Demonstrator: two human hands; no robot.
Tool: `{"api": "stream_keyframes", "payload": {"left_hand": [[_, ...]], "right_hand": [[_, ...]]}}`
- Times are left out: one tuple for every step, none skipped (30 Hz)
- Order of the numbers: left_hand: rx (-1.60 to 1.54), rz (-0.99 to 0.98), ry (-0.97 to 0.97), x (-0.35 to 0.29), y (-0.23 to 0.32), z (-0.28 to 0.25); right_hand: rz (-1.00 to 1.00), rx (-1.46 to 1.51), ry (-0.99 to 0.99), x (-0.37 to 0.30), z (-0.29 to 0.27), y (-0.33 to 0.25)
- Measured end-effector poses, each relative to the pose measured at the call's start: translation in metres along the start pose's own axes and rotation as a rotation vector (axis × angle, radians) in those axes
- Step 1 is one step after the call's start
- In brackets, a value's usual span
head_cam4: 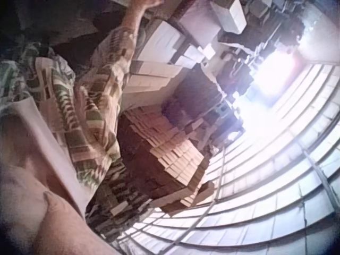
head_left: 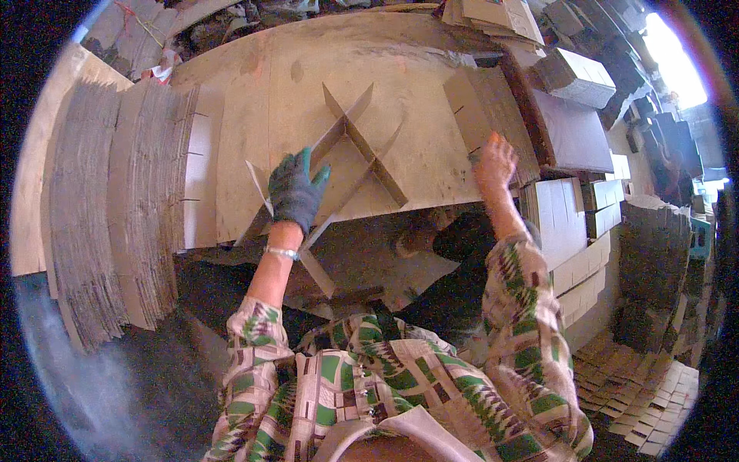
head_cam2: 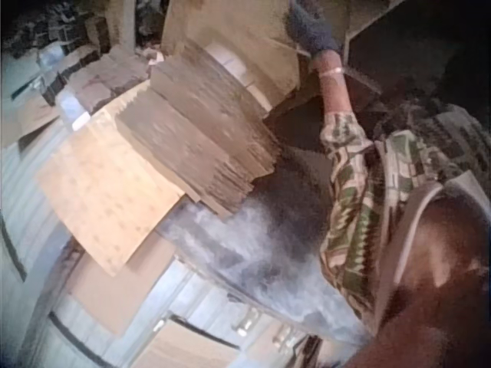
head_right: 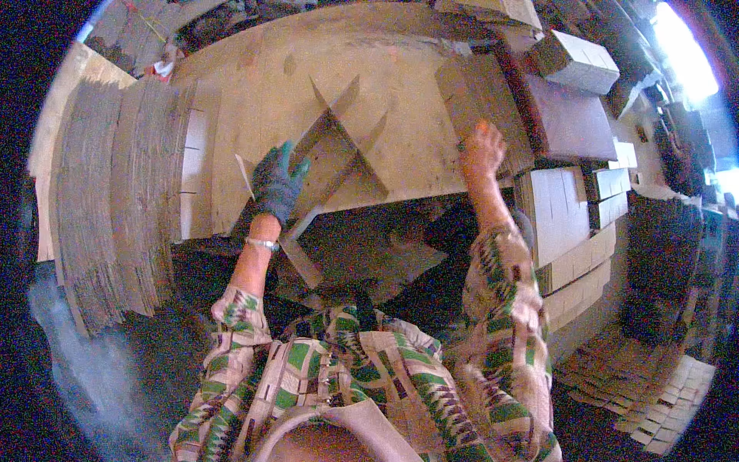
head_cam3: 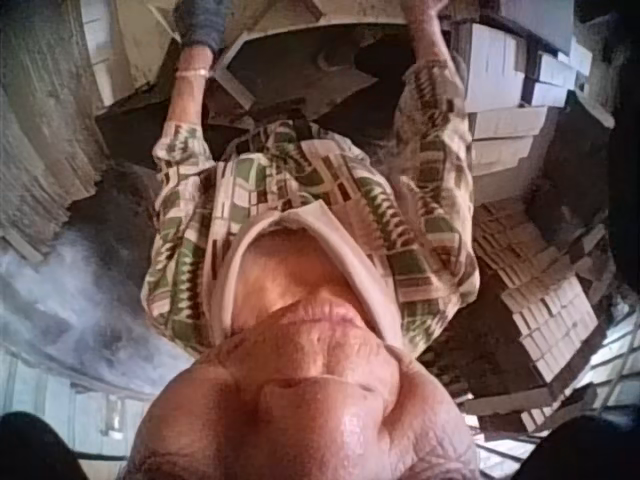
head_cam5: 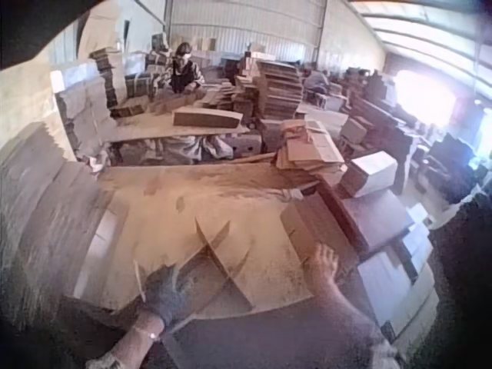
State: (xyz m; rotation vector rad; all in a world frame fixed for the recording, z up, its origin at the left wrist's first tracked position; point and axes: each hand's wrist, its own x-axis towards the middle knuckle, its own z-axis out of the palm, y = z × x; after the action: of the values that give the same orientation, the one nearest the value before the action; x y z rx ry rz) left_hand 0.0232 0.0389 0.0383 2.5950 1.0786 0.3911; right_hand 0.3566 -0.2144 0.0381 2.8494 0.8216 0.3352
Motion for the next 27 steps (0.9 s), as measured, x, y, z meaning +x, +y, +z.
{"api": "stream_keyframes", "payload": {"left_hand": [[0.003, 0.007, 0.001, -0.015, -0.003, -0.003], [0.009, 0.015, 0.006, -0.030, -0.006, -0.003], [0.014, 0.015, 0.013, -0.042, -0.010, -0.002], [-0.009, 0.052, 0.010, -0.051, -0.008, -0.001], [-0.015, 0.070, 0.013, -0.063, -0.013, -0.004], [-0.022, 0.090, 0.015, -0.071, -0.016, -0.007], [-0.014, 0.073, -0.018, -0.077, -0.016, -0.007], [-0.006, 0.057, -0.052, -0.081, -0.014, -0.006], [0.000, 0.042, -0.087, -0.085, -0.011, -0.004], [0.041, 0.059, -0.116, -0.089, -0.010, -0.004], [0.081, 0.076, -0.146, -0.091, -0.009, -0.003], [0.122, 0.094, -0.176, -0.092, -0.007, -0.001], [0.126, 0.140, -0.145, -0.089, -0.007, 0.003], [0.128, 0.195, -0.126, -0.087, -0.006, 0.008], [0.130, 0.250, -0.106, -0.085, -0.004, 0.014], [0.138, 0.206, -0.177, -0.081, -0.003, 0.020], [0.153, 0.149, -0.242, -0.075, -0.003, 0.026], [0.166, 0.091, -0.306, -0.071, -0.005, 0.030], [0.170, 0.083, -0.288, -0.068, -0.006, 0.035], [0.176, 0.086, -0.274, -0.065, -0.005, 0.042], [0.186, 0.077, -0.266, -0.067, -0.003, 0.039], [0.190, 0.081, -0.288, -0.065, -0.001, 0.038], [0.189, 0.081, -0.312, -0.063, 0.002, 0.036], [0.196, 0.081, -0.335, -0.063, 0.004, 0.030], [0.138, 0.121, -0.334, -0.064, 0.015, 0.012], [0.138, 0.121, -0.332, -0.064, 0.017, 0.011], [0.139, 0.121, -0.331, -0.063, 0.019, 0.010]], "right_hand": [[0.021, -0.055, -0.044, 0.004, 0.004, 0.020], [-0.047, -0.086, -0.055, 0.014, 0.007, 0.042], [0.018, 0.038, -0.058, 0.019, -0.002, 0.045], [0.209, 0.195, 0.007, 0.022, -0.001, 0.059], [0.254, 0.294, 0.021, 0.025, -0.006, 0.060], [0.301, 0.390, 0.034, 0.028, -0.012, 0.063], [0.278, 0.416, 0.116, 0.029, -0.015, 0.059], [0.257, 0.341, 0.036, 0.029, -0.017, 0.052], [0.237, 0.265, -0.043, 0.029, -0.018, 0.045], [0.218, 0.185, -0.124, 0.025, -0.023, 0.039], [0.060, 0.102, -0.062, 0.023, -0.008, 0.041], [0.062, 0.094, 0.014, 0.017, -0.005, 0.044], [0.050, 0.092, 0.097, 0.015, -0.010, 0.040], [0.049, 0.086, 0.171, 0.007, -0.013, 0.038], [0.033, 0.177, 0.312, 0.012, 0.003, 0.054], [0.044, 0.294, 0.369, 0.018, 0.002, 0.055], [0.121, 0.443, 0.267, 0.018, -0.019, 0.037], [0.197, 0.587, 0.157, 0.012, -0.049, 0.015], [0.051, 0.734, 0.264, 0.000, -0.066, 0.000], [-0.029, 0.807, 0.292, -0.017, -0.073, -0.020], [-0.116, 0.885, 0.309, -0.034, -0.082, -0.043], [-0.358, 0.918, 0.414, -0.049, -0.080, -0.063], [-0.427, 0.956, 0.332, -0.073, -0.093, -0.088], [-0.478, 0.968, 0.199, -0.095, -0.100, -0.108], [-0.438, 0.963, 0.024, -0.115, -0.100, -0.118], [-0.492, 0.943, -0.014, -0.126, -0.085, -0.127], [-0.580, 0.921, 0.025, -0.131, -0.073, -0.135]]}}
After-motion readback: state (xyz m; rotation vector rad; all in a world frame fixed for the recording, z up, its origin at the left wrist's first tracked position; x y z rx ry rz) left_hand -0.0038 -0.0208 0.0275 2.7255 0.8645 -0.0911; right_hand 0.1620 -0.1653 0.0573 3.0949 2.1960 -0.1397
